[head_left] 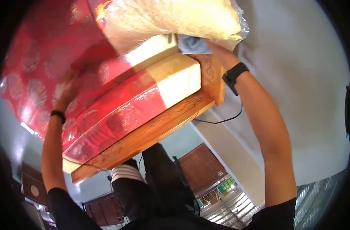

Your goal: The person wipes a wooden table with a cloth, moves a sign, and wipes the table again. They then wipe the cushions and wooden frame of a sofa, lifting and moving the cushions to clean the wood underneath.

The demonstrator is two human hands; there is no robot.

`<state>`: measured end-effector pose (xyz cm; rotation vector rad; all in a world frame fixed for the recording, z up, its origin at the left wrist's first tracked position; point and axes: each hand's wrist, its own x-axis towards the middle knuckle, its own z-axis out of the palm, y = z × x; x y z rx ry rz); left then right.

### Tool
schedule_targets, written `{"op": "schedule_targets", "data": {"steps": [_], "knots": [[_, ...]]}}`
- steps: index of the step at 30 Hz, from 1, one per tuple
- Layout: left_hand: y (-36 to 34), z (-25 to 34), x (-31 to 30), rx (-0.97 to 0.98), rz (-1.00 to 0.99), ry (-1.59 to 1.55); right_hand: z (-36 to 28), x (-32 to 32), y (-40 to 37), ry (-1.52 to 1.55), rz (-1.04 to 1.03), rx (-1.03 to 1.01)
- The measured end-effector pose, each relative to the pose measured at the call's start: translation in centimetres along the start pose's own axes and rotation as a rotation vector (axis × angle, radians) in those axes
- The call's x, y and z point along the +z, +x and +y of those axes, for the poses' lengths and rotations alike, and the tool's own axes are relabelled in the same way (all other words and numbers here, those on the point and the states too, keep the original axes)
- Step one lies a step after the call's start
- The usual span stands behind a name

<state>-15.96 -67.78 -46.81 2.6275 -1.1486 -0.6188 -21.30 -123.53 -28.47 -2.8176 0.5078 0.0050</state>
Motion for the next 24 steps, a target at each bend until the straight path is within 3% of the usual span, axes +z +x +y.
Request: {"op": "schedule_targets", "data": {"steps": [1, 3, 4, 6, 11, 18, 19, 20, 24], "knots": [[-0.9, -3.0, 2.0, 0.065, 0.246, 0.047, -0.1, 0.1, 0.3, -0.008, -0.01, -0.011], [-1.2, -8.4, 2.8, -0.012, 0.152, 0.347, 0.0, 0.2, 0.3, -0.025, -0.043, -0.015], [-0.9, -8.6, 2.0, -0.007, 0.15, 0.319, 0.0, 0.2, 0.3, -0.031, -0.073, -0.016], [-0.2, -9.1, 0.4, -0.011, 0.417, 0.165, 0.1, 0.2, 0.4, -0.054, -0.111, -0.021], [-0.8, -9.1, 0.4, -0.082, 0.395, 0.141, 0.3, -0.3, -1.0, -0.132, -0.137, -0.038], [-0.9, -9.1, 0.4, -0.097, 0.41, 0.06, 1.5, -0.4, -4.7, -0.416, 0.087, -0.025], [-0.7, -9.0, 0.3, -0.084, 0.428, 0.05, 1.4, -0.5, -5.9, -0.455, 0.132, 0.0], [-0.7, -8.9, 0.4, -0.084, 0.43, 0.04, -0.7, -1.2, -6.0, -0.222, 0.093, 0.16], [-0.8, -9.1, 0.2, -0.091, 0.435, 0.027, -1.8, -1.2, -8.5, -0.314, 0.179, 0.357]]}}
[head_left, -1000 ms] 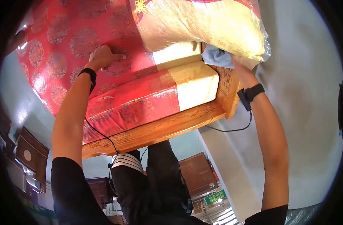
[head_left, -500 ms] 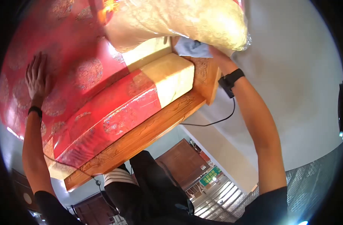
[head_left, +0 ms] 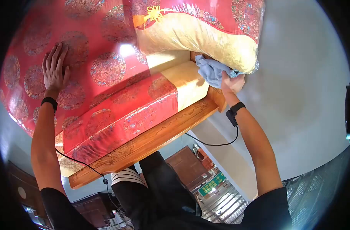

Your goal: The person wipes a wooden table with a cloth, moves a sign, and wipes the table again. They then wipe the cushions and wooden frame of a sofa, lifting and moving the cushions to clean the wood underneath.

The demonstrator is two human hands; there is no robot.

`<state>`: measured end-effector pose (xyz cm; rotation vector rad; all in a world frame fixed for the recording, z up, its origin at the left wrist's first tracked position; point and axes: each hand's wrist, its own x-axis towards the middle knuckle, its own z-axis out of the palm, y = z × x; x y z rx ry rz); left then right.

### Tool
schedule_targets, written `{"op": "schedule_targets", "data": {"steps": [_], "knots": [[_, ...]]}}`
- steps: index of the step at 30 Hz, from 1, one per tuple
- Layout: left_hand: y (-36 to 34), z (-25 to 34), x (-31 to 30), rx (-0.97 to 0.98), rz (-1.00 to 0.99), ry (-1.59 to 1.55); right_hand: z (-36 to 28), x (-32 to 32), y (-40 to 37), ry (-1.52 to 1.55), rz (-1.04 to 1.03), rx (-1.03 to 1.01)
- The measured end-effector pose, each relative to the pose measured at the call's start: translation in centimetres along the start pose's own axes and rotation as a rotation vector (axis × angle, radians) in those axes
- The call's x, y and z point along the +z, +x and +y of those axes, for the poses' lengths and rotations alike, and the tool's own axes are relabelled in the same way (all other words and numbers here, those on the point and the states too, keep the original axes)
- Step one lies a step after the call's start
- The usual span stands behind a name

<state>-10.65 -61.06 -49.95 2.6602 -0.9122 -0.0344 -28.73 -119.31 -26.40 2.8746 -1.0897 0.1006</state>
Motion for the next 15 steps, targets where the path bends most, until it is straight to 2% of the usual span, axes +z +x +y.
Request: {"op": "schedule_targets", "data": {"steps": [4, 8, 12, 15], "knots": [[0.0, -0.1, 0.2, 0.022, -0.001, 0.031, 1.9, -0.2, 0.7, 0.159, -0.129, -0.12], [-0.1, -0.2, 0.7, 0.022, 0.0, 0.046, 1.9, -0.8, 1.4, 0.164, -0.174, -0.252], [0.4, 0.2, 0.7, 0.065, 0.049, 0.071, 2.1, -0.9, 1.3, 0.203, -0.236, -0.213], [0.5, 0.2, 0.8, 0.092, 0.072, 0.076, 2.2, -0.3, 1.4, 0.249, -0.17, -0.238]]}}
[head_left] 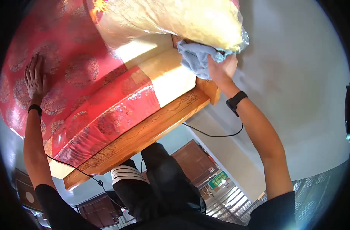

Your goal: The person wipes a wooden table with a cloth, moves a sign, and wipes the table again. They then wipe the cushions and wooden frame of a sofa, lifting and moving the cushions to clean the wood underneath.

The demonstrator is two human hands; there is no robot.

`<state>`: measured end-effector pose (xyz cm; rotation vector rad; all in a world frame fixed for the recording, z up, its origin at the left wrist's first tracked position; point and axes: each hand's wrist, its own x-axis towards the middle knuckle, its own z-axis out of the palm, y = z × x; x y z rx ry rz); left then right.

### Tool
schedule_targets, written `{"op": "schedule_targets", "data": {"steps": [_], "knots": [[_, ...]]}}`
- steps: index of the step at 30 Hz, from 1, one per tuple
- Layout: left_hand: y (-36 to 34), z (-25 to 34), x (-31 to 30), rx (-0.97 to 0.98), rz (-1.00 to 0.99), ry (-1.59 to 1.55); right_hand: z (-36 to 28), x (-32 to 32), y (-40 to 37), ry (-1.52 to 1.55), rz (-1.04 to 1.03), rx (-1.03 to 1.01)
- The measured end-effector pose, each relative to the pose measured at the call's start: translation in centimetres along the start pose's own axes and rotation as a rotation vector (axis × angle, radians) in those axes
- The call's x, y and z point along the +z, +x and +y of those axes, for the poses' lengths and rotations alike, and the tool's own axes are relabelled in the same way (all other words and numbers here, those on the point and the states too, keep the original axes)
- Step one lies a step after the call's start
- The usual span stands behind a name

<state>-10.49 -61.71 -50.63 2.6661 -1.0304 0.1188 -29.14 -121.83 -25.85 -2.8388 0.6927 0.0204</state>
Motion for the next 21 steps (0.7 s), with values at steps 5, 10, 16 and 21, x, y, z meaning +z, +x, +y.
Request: {"op": "schedule_targets", "data": {"steps": [5, 10, 16, 21], "knots": [[0.7, 2.6, -0.8, -0.076, -0.077, 0.1, 0.5, 0.5, -0.1, -0.067, -0.023, 0.088], [-1.1, 14.2, -2.7, -0.47, -0.786, -0.324, -1.7, -0.8, 0.5, -0.132, -0.118, 0.183], [1.2, 29.7, -8.6, -0.545, -0.776, -0.394, -1.3, -1.3, 0.2, -0.053, -0.167, 0.181], [-0.6, 30.2, -6.5, -0.474, -0.479, -0.297, -0.4, -0.8, 0.4, -0.001, -0.089, 0.1]]}}
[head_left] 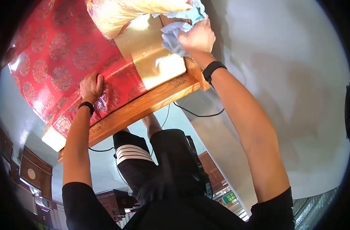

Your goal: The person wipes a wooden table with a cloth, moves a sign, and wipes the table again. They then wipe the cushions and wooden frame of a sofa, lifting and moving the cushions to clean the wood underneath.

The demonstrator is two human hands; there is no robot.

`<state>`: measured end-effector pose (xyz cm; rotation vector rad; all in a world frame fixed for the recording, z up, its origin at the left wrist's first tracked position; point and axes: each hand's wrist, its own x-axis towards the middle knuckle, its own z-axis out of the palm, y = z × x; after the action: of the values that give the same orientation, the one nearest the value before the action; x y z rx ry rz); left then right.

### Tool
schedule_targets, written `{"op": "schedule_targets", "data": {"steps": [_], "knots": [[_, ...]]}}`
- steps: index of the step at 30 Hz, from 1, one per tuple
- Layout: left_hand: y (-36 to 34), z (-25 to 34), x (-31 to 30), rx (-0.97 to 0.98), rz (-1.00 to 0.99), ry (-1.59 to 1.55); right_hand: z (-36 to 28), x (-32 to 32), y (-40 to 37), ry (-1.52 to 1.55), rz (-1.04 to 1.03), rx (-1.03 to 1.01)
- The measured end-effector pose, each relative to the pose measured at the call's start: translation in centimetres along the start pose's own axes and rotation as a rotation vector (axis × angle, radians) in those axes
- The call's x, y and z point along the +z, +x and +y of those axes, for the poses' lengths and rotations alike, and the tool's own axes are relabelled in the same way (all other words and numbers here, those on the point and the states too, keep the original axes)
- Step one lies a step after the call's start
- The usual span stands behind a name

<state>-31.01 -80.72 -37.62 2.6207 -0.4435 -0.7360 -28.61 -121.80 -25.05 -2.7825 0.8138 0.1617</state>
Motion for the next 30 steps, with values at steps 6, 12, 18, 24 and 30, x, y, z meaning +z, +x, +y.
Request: {"op": "schedule_targets", "data": {"steps": [6, 12, 18, 24, 30], "knots": [[0.7, -1.0, 0.9, -0.017, -0.008, 0.052, -0.4, -0.7, -0.6, 0.002, -0.001, 0.048], [0.8, -1.3, 1.3, -0.024, 0.014, 0.038, -1.0, -1.8, -1.3, 0.04, -0.02, 0.11], [1.1, -0.3, 0.0, -0.003, 0.018, 0.075, -0.6, -1.0, -0.7, 0.045, 0.006, 0.075], [-8.9, -1.9, -7.8, -0.029, -0.059, -0.496, -0.4, -0.6, -0.4, -0.092, 0.046, 0.043], [-28.8, -16.6, -9.0, -0.416, 0.206, -0.065, 0.3, -0.5, -1.2, -0.129, 0.103, 0.019]]}}
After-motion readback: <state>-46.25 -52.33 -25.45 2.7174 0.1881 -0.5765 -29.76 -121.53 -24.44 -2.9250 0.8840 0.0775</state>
